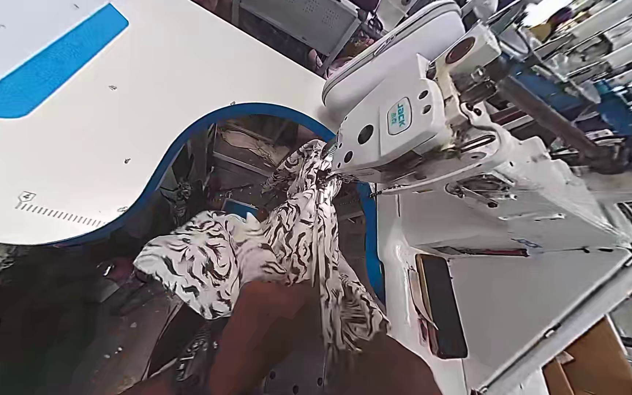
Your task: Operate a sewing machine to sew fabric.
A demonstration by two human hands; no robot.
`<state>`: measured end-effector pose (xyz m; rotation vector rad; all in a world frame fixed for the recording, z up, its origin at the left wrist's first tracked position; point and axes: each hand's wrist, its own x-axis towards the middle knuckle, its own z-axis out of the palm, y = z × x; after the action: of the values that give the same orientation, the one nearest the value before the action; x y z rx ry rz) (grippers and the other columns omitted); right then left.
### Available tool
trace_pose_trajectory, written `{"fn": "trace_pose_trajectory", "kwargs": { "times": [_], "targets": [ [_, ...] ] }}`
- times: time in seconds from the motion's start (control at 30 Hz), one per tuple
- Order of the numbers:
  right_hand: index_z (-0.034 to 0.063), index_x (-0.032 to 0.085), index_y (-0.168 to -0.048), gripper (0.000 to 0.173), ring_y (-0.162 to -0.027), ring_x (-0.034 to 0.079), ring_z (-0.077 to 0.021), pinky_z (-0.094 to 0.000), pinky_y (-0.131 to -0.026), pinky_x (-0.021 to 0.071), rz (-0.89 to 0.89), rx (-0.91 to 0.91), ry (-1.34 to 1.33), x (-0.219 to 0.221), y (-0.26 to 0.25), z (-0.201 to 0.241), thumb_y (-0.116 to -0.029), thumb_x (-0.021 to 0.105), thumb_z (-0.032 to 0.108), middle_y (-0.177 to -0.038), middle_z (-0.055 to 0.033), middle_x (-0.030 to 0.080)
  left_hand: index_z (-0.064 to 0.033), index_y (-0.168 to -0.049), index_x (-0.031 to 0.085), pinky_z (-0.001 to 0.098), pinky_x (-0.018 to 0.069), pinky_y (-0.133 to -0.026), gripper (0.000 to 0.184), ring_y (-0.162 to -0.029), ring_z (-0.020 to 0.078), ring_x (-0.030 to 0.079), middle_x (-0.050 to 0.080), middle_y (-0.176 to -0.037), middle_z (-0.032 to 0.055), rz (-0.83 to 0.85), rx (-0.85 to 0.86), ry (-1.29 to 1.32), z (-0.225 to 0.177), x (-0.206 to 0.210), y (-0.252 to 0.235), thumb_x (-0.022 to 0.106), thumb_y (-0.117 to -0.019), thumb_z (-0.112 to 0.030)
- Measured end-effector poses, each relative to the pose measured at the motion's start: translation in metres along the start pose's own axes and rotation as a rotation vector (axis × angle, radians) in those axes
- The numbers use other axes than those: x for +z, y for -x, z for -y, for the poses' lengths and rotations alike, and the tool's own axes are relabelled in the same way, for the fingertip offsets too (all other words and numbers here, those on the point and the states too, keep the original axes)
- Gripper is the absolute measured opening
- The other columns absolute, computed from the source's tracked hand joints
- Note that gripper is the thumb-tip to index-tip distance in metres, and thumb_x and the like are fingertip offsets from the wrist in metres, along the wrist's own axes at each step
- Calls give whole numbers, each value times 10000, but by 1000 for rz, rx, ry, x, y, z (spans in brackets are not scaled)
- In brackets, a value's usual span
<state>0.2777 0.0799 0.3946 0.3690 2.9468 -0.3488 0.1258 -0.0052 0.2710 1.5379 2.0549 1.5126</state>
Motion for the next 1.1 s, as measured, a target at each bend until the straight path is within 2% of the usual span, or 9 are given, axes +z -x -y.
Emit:
{"fn": "trace_pose_trajectory", "kwargs": {
  "times": [0.1, 0.23, 0.33, 0.4, 0.57, 0.7, 0.83, 0.97, 1.1],
  "targets": [
    [28, 741, -792, 175, -680, 711, -357, -537, -603, 547, 115, 4, -47, 23, -17, -2, -900, 693, 157, -679, -151, 684, -49, -852, 761, 329, 437, -413, 245, -440, 167, 569, 579, -512, 51, -194, -35, 16, 6, 36, 5, 544, -929, -135],
    [63, 737, -806, 214, -794, 710, -338, -651, -957, 445, 155, 17, -38, 15, -17, -7, -961, 634, 167, -736, -109, 702, -36, -818, 708, 290, 406, -426, 268, -426, 129, 512, 526, -500, 33, -145, -46, 203, 19, 41, -17, 515, -980, -129],
    [26, 684, -768, 266, -551, 658, -298, -446, -512, 507, 86, 44, 25, 12, -27, 1, -969, 604, 181, -581, -120, 612, -22, -919, 749, 352, 428, -407, 269, -405, 179, 533, 530, -488, 45, -35, -117, 148, 19, 27, -31, 515, -976, -143],
    [14, 666, -752, 296, -514, 641, -306, -433, -451, 475, 78, 99, 54, 10, -26, 2, -973, 600, 200, -549, -129, 582, -24, -988, 769, 412, 456, -410, 276, -412, 237, 566, 541, -489, 64, 57, -132, 59, 10, 17, -26, 529, -969, -159],
    [49, 685, -753, 262, -557, 671, -247, -448, -817, 556, 32, 106, 205, 20, -27, -5, -969, 626, 185, -578, -90, 640, -27, -1007, 766, 388, 410, -361, 258, -368, 229, 526, 489, -454, 46, 85, -21, 14, 11, 20, -18, 556, -903, -138],
    [48, 689, -724, 262, -564, 675, -237, -432, -795, 555, 28, 61, 162, 15, -31, -8, -939, 663, 196, -579, -86, 645, 16, -1147, 705, 492, 477, -513, 267, -505, 321, 604, 568, -560, 128, 416, -88, 220, 19, -3, -38, 540, -995, -129],
    [51, 715, -817, 232, -709, 706, -288, -579, -982, 475, 35, 72, 107, 15, -31, -7, -981, 625, 189, -713, -110, 686, 6, -1101, 676, 525, 477, -534, 204, -553, 354, 625, 577, -593, 146, 523, -116, 220, 22, -11, -43, 548, -989, -107],
    [57, 686, -782, 215, -462, 609, -244, -374, -450, 467, -37, 96, 211, 17, -35, -2, -950, 619, 174, -515, -75, 568, 0, -865, 689, 507, 485, -506, 136, -526, 343, 628, 577, -565, 141, 458, -70, 167, 15, -10, -32, 606, -941, -76],
    [75, 704, -786, 173, -471, 606, -237, -364, -432, 449, -28, 89, 244, 18, -40, -3, -925, 634, 150, -532, -70, 568, -29, -974, 728, 493, 482, -487, 142, -501, 322, 621, 578, -556, 119, 384, -77, 163, 19, -8, -28, 603, -943, -88]
  ]
}}
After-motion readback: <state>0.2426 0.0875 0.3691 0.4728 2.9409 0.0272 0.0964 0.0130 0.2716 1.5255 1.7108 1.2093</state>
